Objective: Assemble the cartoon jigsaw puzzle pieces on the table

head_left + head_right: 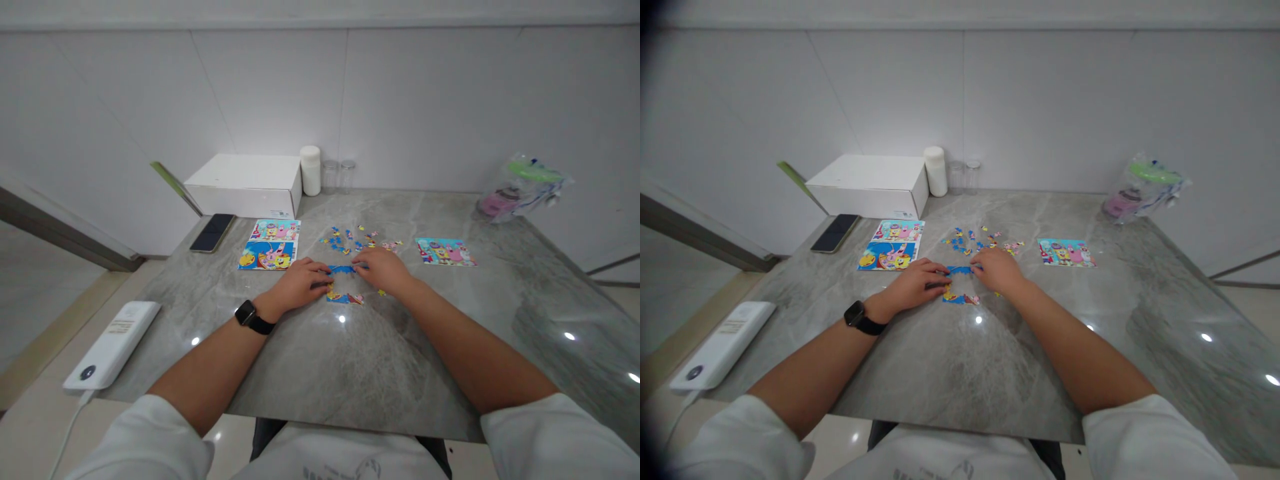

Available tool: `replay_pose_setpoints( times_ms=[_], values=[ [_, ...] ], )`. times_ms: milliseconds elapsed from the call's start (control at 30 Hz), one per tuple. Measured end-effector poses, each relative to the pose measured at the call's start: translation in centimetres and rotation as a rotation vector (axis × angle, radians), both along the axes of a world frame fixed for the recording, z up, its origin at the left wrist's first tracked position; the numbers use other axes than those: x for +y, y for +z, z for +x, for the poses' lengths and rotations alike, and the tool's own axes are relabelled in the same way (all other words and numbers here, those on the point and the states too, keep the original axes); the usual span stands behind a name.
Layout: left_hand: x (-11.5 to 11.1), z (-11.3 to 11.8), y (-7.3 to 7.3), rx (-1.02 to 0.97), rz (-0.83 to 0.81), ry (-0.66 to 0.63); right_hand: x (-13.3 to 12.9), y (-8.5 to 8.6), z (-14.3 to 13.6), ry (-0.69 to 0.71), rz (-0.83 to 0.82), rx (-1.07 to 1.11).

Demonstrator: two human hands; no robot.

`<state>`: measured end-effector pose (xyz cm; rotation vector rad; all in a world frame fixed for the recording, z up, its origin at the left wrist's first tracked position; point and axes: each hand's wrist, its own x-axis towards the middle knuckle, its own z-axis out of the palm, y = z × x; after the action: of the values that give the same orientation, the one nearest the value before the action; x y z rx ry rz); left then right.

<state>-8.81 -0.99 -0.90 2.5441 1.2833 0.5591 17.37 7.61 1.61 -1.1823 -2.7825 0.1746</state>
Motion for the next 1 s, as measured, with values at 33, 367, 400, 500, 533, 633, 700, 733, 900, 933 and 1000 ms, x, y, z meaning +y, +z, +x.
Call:
replay_pose_setpoints(
  times_ms=[33, 367, 400, 500, 533, 633, 700, 733, 900, 933, 1000],
  values=[
    [0.0, 0.0, 0.0, 0.005, -0.001, 0.002, 0.0, 0.0, 0.0, 0.009, -0.002, -0.019],
    [0.1, 0.1, -0.2, 0.008, 0.003, 0.002, -0.3, -0.8, -0.2, 0.018, -0.022, -0.052],
    [0.1, 0.1, -0.2, 0.001, 0.010, 0.003, -0.3, -0.8, -0.2, 0.017, -0.025, -0.049],
    [0.0, 0.1, -0.2, -0.016, 0.028, 0.009, -0.3, -0.6, -0.1, 0.020, -0.035, -0.049],
    [-0.1, 0.2, -0.1, -0.021, 0.028, 0.011, -0.2, -0.4, -0.1, 0.018, -0.037, -0.047],
    [-0.1, 0.3, 0.1, -0.035, 0.011, 0.015, 0.2, 0.4, 0.6, -0.002, -0.035, -0.048],
    [-0.2, 0.4, 0.2, -0.045, 0.003, 0.018, 0.5, 1.0, 1.5, -0.019, -0.047, -0.071],
    [-0.2, 0.4, 0.2, -0.048, 0.001, 0.015, 0.6, 1.3, 2.0, -0.028, -0.060, -0.092],
    [-0.4, 0.3, 0.5, -0.052, 0.024, 0.045, 0.4, 2.3, 3.9, -0.053, -0.120, -0.210],
    [-0.5, 0.3, 0.5, -0.047, 0.030, 0.058, 0.2, 2.3, 4.1, -0.060, -0.132, -0.238],
    [-0.6, 0.2, 0.5, -0.024, 0.030, 0.069, -0.2, 2.2, 4.1, -0.086, -0.152, -0.289]
  ],
)
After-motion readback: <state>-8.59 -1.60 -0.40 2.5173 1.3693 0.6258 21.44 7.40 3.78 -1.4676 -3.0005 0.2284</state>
